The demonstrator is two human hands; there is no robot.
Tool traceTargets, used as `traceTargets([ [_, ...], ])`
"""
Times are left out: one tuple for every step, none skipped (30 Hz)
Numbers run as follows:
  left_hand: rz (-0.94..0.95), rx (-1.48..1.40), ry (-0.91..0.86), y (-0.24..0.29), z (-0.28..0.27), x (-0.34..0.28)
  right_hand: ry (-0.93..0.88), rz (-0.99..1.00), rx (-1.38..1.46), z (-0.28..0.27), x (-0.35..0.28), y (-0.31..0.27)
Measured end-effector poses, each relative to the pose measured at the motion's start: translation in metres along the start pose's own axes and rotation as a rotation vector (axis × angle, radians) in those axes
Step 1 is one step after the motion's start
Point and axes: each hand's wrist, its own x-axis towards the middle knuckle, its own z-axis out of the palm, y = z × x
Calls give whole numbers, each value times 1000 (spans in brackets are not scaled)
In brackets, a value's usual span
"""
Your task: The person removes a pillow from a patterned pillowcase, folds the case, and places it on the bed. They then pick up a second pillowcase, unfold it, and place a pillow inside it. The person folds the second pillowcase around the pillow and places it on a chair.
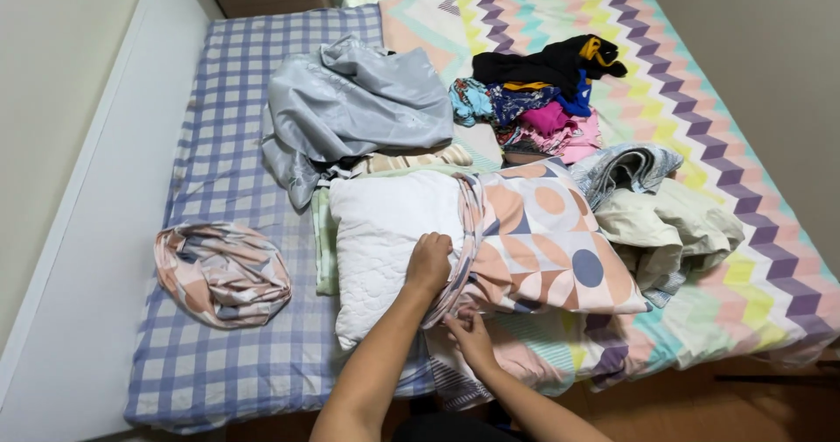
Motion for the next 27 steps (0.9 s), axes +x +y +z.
traceTargets([
  [-9,2,-3,4,1,-5,-3,8,-3,6,3,-1],
  [-16,-5,-34,8,3,-9,51,-244,-132,12,7,-3],
  [-16,-10,-58,12,4,-7,104,-508,-259,18,16,-9],
  [-18,-8,-54,13,8,-6,100,-511,-260,16,27,-11],
  [-23,-10,-49,14,11,-9,119,-446,-268,13,36,-11],
  [-29,-12,-44,16,14,-11,138,-382,-278,11,45,-11],
  [-34,-5,-36,9,16,-14,126,-385,-279,7,54,-3],
  [-36,16,-39,4,18,-16,171,-439,-192,3,64,4],
  [-42,37,-41,-1,21,-21,212,-492,-107,-2,73,13],
  [-50,44,-31,4,13,-28,197,-494,-109,-13,91,21],
  [-70,62,-80,10,5,-35,154,-390,0,-25,109,29],
  [-91,79,-130,17,-3,-42,111,-283,107,-37,127,36],
  [-97,87,-118,27,-11,-47,97,-287,105,-38,126,20],
  [-91,117,-139,37,-18,-52,31,-201,240,-39,124,3],
  [-87,144,-162,49,-24,-59,-34,-110,370,-42,120,-11],
  [-96,150,-153,46,-13,-66,-47,-108,365,-42,116,-23],
  [-70,235,-93,42,-1,-71,-83,-107,384,-42,114,-35],
  [-43,321,-34,39,11,-77,-118,-105,402,-43,111,-47],
  [-48,324,-29,26,22,-74,-125,-105,399,-52,123,-38],
  [-111,334,-55,13,33,-71,-181,-162,354,-61,134,-29],
  [-170,343,-76,-1,45,-63,-235,-228,309,-69,150,-24],
  [-170,345,-65,-6,33,-54,-243,-235,306,-66,124,-65],
  [-177,313,-7,-9,22,-48,-191,-187,408,-66,95,-101],
  [-183,282,52,-12,13,-42,-136,-141,513,-66,66,-138],
  [-181,279,53,-27,5,-44,-135,-143,511,-96,95,-129],
  [-162,316,115,-43,-3,-46,-73,-227,469,-126,125,-120],
  [-142,350,179,-57,-10,-46,-9,-312,426,-157,155,-113],
])
